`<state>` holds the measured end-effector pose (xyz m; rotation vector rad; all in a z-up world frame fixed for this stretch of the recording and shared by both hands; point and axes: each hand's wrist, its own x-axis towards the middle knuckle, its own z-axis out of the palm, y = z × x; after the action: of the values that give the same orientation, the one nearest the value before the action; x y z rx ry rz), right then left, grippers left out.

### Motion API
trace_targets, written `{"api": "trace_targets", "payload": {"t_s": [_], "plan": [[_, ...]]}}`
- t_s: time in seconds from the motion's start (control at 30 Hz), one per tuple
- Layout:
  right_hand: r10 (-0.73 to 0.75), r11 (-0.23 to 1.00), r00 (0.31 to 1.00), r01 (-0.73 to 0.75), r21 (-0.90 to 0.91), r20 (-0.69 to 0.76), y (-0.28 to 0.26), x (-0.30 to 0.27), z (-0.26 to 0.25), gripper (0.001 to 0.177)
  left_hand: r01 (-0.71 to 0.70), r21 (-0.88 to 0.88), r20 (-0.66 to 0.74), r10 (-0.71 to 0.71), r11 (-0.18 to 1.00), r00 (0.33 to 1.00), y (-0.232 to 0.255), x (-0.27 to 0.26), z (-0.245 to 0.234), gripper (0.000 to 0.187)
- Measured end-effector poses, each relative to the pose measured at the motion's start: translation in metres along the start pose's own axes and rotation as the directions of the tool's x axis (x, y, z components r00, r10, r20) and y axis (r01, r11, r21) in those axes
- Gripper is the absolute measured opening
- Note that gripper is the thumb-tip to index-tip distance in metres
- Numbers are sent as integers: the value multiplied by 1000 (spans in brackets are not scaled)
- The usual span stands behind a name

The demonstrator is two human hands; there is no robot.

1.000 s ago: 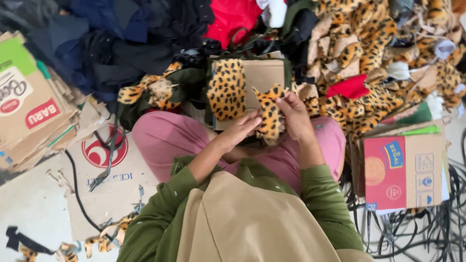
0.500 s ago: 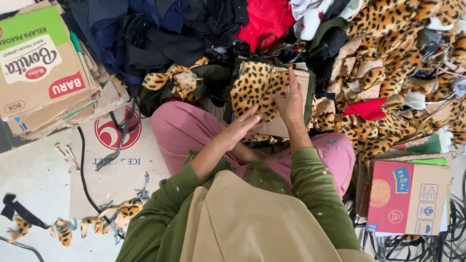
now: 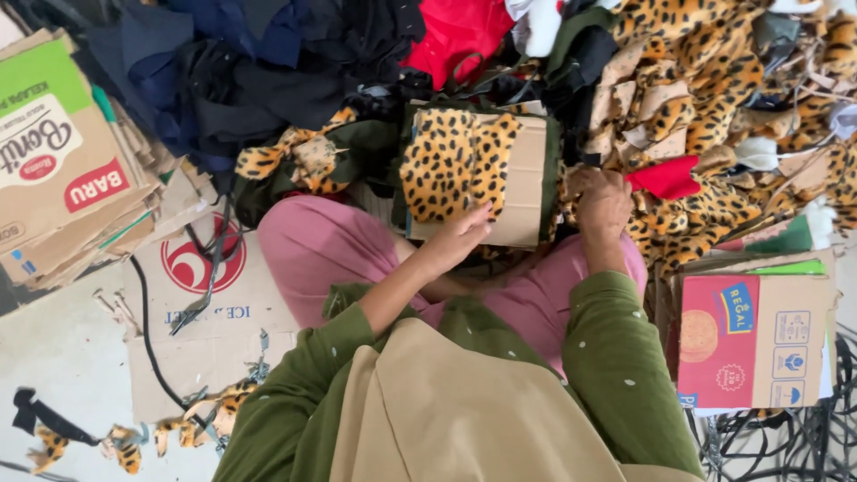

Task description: The person wraps cardboard pieces with leopard-print fabric by hand and places them into a small box. They close the box and secure it with packing tape, cutting the tape using a small blade.

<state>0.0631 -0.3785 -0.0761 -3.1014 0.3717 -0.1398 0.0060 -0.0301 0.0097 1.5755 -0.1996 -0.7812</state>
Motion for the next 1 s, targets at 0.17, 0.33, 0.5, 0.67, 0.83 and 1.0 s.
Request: {"api": "trace_targets", "payload": {"t_s": [0.17,0.33,0.5,0.67,0.83,1.0], "plan": [[-3,997,991,13,-74,132,11,3,11,45,-41,290,29,34,956,999,68,-11,25,59],[-7,998,999,10,-67,41,19,5,4,26,-82,604,15,92,792,996,88,-23,18,59],[359,826,927,-263,498,-106,16,10,-45,26,-70,780,9,102,622,995,75,-39,7,53],[220,157,947,-272,949,235,-23,14,-105,14,-57,700,-10,90,712,996,93,-51,3,52],[37,-289,905,-397,871,425,-118,0,-220,13,-16,697,-20,42,717,999,58,-36,1,55],[2,-196,847,-521,831,531,-155,-20,-146,14,46,576,1,-58,816,998,98,-67,-4,56]]}}
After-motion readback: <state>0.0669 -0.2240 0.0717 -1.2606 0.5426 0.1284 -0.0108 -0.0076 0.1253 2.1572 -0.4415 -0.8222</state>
